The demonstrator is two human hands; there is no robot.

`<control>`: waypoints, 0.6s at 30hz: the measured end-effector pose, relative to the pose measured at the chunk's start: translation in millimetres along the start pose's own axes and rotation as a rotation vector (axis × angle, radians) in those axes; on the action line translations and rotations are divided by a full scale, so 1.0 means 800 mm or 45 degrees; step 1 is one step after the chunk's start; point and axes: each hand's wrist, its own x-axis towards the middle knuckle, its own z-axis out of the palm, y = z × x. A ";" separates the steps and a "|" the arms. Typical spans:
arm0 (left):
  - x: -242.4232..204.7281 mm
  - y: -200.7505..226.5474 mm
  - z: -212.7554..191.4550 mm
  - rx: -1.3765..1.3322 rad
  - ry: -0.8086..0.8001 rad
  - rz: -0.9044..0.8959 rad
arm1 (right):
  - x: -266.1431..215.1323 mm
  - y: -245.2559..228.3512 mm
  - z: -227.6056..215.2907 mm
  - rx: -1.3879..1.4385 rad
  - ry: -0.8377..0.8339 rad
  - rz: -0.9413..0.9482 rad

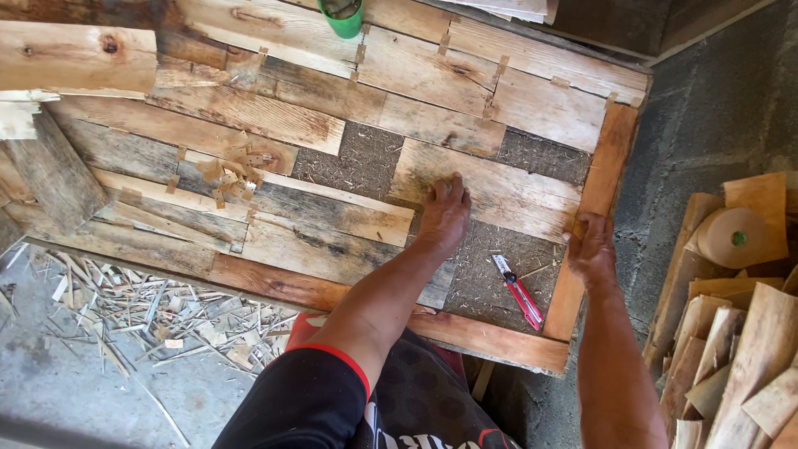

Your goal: Fitting and trimming thin wood slats onto a larger wooden board or frame using a utility knife.

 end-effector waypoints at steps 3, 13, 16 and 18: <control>-0.001 0.002 -0.006 0.001 -0.019 0.000 | 0.000 0.024 0.010 0.004 0.035 -0.047; 0.013 -0.008 0.027 0.075 0.001 -0.001 | -0.108 -0.064 0.006 -0.098 0.041 0.174; 0.008 -0.008 0.009 -0.045 -0.071 -0.053 | -0.151 -0.105 0.014 -0.115 0.098 0.095; 0.006 -0.009 0.000 -0.036 -0.056 -0.043 | -0.168 -0.109 0.026 -0.232 0.043 0.116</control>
